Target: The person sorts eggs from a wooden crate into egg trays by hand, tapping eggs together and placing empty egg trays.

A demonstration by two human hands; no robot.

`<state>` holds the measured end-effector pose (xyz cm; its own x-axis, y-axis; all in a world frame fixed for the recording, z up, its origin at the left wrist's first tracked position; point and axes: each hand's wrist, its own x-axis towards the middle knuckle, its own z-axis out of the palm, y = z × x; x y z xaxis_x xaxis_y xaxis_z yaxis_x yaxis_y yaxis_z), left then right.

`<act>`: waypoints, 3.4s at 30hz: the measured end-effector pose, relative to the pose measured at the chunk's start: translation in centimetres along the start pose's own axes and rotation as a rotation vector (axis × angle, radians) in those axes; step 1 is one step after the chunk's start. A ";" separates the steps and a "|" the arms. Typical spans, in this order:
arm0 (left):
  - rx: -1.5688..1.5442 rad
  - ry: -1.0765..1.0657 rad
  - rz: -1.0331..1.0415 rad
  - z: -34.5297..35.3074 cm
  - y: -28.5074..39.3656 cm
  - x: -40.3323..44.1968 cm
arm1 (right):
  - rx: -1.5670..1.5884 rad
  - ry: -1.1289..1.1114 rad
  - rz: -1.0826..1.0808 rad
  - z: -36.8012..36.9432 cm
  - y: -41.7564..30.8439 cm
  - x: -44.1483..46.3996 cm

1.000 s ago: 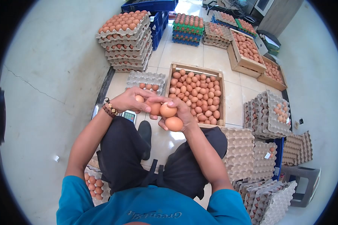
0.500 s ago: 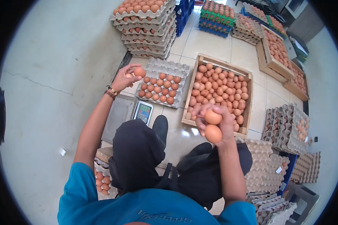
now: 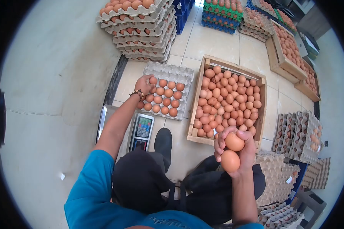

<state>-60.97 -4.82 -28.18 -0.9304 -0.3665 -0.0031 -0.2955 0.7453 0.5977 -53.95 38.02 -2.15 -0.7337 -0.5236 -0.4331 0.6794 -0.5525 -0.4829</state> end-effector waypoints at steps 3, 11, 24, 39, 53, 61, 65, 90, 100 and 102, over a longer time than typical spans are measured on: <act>-0.004 0.020 -0.014 0.7 -0.7 0.6 | -0.029 0.003 0.003 0.1 0.3 0.4; -1.504 -0.320 -0.618 -5.8 5.9 -6.8 | 0.199 0.017 0.237 0.6 1.2 1.0; -0.096 -0.527 0.718 -17.9 29.4 -19.4 | -0.274 -0.359 0.292 1.9 3.7 -1.0; -1.158 -0.877 -0.066 -15.3 19.3 -13.0 | 0.099 -0.026 0.202 -2.1 2.2 -1.2; -0.340 -0.065 -0.284 -3.8 -4.5 1.2 | -0.071 0.112 0.035 -0.4 1.0 -0.8; 0.064 0.070 -0.014 -0.9 0.2 1.5 | -0.015 0.120 0.010 0.3 1.6 0.3; -0.536 -0.341 0.279 -3.9 11.6 -3.4 | 0.088 0.047 0.010 0.1 1.6 0.2; -0.013 -0.317 0.354 -1.2 14.8 -0.1 | -0.168 0.060 -0.178 0.6 1.8 -2.3; 0.242 -0.346 0.154 7.2 12.6 5.8 | -0.228 0.148 -0.169 0.3 1.3 -1.6; 0.204 -0.273 0.123 7.6 12.2 5.5 | -0.233 0.135 -0.176 0.2 1.5 -1.5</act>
<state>-71.34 6.43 -26.98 -0.9772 -0.1249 -0.1715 -0.1889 0.8804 0.4351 -51.80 37.86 -2.06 -0.8454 -0.3340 -0.4169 0.5320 -0.4558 -0.7136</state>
